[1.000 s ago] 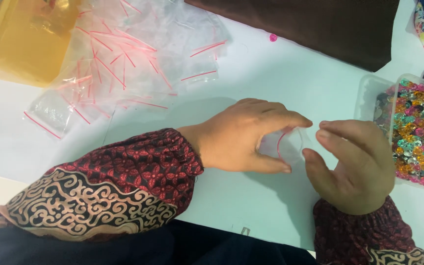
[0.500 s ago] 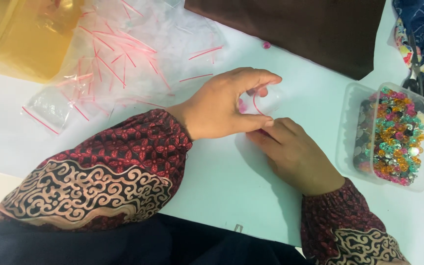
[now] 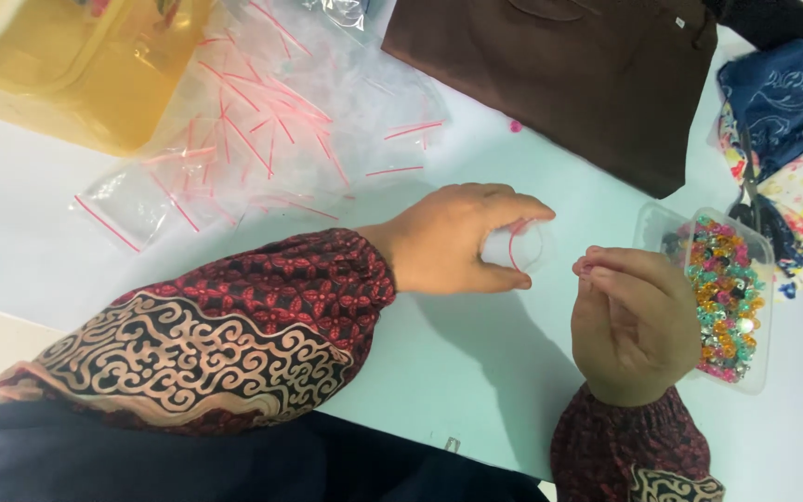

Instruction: Sorting and packaging small pink decorative buttons into individual plastic bags

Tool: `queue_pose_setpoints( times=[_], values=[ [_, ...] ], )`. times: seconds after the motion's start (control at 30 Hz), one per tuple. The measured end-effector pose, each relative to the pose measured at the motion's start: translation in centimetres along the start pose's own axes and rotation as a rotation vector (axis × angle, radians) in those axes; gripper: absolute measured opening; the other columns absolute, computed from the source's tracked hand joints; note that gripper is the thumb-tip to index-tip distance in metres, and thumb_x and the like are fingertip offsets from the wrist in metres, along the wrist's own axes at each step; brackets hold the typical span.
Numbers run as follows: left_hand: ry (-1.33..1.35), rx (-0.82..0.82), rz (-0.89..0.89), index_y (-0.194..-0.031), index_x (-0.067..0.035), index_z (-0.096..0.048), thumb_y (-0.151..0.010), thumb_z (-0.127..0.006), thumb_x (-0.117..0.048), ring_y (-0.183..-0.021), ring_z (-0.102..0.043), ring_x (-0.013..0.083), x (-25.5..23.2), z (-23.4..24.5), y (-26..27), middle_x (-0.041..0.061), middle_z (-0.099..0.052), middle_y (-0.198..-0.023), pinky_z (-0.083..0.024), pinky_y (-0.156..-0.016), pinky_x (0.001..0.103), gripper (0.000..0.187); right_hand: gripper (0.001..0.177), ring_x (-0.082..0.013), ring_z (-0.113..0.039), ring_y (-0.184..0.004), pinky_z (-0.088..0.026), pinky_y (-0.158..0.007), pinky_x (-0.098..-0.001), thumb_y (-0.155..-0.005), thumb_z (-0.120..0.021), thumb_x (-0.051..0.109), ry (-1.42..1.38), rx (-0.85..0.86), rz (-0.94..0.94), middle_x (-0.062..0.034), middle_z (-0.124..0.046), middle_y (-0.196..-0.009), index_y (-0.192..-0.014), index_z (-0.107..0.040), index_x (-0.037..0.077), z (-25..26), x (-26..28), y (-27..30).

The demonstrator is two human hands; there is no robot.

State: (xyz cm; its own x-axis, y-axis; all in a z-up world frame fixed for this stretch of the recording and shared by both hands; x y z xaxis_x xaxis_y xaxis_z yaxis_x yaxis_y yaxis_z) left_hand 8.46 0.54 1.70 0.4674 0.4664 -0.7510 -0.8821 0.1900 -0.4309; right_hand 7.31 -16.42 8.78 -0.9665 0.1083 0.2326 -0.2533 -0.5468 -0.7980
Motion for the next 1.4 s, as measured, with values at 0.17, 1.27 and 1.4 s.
queue_pose_setpoints(
  times=[0.17,1.27,1.4],
  values=[
    [0.104,0.038,0.071,-0.134,-0.016,-0.058,-0.084,-0.079,-0.038,-0.103,-0.069,0.0325,-0.9,-0.3,0.1,0.008,-0.068,-0.106,-0.057,-0.091,0.048,0.059,0.015,-0.0378,-0.067,-0.088,-0.059,-0.073,-0.0412,-0.090,-0.069,-0.023,-0.021,-0.040,-0.017,-0.0317,-0.070,-0.105,-0.092,-0.071,-0.008,-1.5,-0.2,-1.3],
    [0.306,-0.294,0.209,-0.134,-0.015,-0.062,-0.075,-0.088,-0.032,-0.102,-0.069,0.0204,2.1,3.9,-0.2,0.008,-0.074,-0.107,-0.059,-0.086,0.036,0.066,0.014,-0.0309,-0.066,-0.098,-0.055,-0.079,-0.0341,-0.095,-0.066,-0.010,-0.189,-0.018,-0.095,-0.0209,-0.067,-0.109,-0.109,-0.070,-0.008,-4.0,-3.0,-6.9],
    [0.316,-0.318,0.187,-0.134,-0.014,-0.062,-0.075,-0.088,-0.032,-0.101,-0.070,0.0216,1.8,4.4,-0.3,0.009,-0.074,-0.107,-0.059,-0.086,0.036,0.067,0.023,-0.0269,-0.055,-0.107,-0.051,-0.087,-0.0334,-0.105,-0.057,0.004,-0.247,-0.026,-0.161,-0.0224,-0.057,-0.125,-0.125,-0.058,-0.008,-4.5,-2.9,-5.6]
  ],
)
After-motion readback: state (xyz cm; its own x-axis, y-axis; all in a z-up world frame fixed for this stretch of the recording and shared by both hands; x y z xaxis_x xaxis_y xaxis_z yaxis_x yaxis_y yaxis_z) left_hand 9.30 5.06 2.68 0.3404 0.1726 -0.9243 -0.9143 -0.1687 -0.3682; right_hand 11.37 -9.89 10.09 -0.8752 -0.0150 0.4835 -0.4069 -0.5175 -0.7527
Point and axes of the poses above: each hand's wrist, its own y-axis away from the middle knuckle, its own z-axis out of the back of the hand, x = y × z, the point moved 7 cm from there along -y, towards the middle knuckle
